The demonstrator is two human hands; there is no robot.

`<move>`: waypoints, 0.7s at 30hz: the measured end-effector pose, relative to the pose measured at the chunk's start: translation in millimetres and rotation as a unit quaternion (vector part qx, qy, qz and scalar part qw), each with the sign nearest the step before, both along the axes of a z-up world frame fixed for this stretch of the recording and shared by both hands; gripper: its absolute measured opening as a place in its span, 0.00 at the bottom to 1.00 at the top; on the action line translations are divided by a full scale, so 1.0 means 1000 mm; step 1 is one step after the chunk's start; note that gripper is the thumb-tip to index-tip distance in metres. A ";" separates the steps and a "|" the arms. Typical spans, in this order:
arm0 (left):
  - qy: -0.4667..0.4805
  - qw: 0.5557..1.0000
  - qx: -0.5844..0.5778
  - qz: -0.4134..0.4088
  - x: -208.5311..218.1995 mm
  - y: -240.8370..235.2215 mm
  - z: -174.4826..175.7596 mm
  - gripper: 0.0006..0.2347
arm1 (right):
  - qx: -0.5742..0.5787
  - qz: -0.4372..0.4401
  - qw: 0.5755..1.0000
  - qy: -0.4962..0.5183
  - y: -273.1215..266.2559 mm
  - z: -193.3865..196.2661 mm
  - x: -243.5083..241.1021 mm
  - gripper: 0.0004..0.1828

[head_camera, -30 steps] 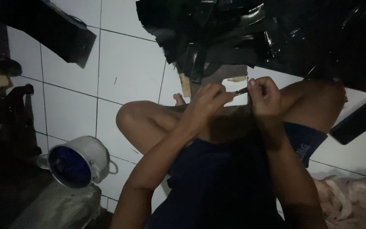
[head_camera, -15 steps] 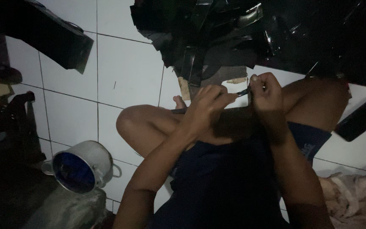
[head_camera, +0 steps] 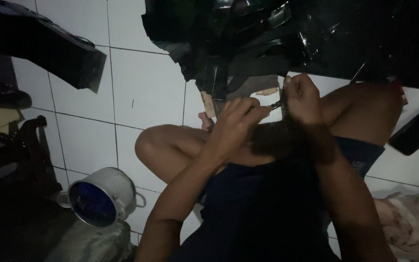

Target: The person sits on a tiled floor and uses a knife to cut a black flexible sheet into thin strips. The person holds the sheet against a small wooden block and repeatedly slices off narrow pieces, which accumulate on the floor.

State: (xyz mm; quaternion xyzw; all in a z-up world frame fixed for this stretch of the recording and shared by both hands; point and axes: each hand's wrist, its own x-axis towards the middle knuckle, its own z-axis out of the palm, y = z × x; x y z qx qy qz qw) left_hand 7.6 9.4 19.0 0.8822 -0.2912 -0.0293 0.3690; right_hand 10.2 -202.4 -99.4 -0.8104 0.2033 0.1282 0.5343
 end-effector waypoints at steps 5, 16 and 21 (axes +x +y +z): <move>0.000 1.000 0.009 -0.007 -0.002 -0.001 -0.010 0.12 | -0.033 0.007 0.999 0.036 -0.003 -0.016 0.008 0.15; -0.016 1.000 -0.009 0.009 -0.003 -0.005 -0.019 0.07 | -0.062 0.023 0.993 0.093 -0.009 -0.046 0.024 0.17; -0.042 0.999 -0.004 0.004 -0.002 -0.007 -0.019 0.07 | -0.096 0.040 0.989 0.105 -0.013 -0.065 0.033 0.18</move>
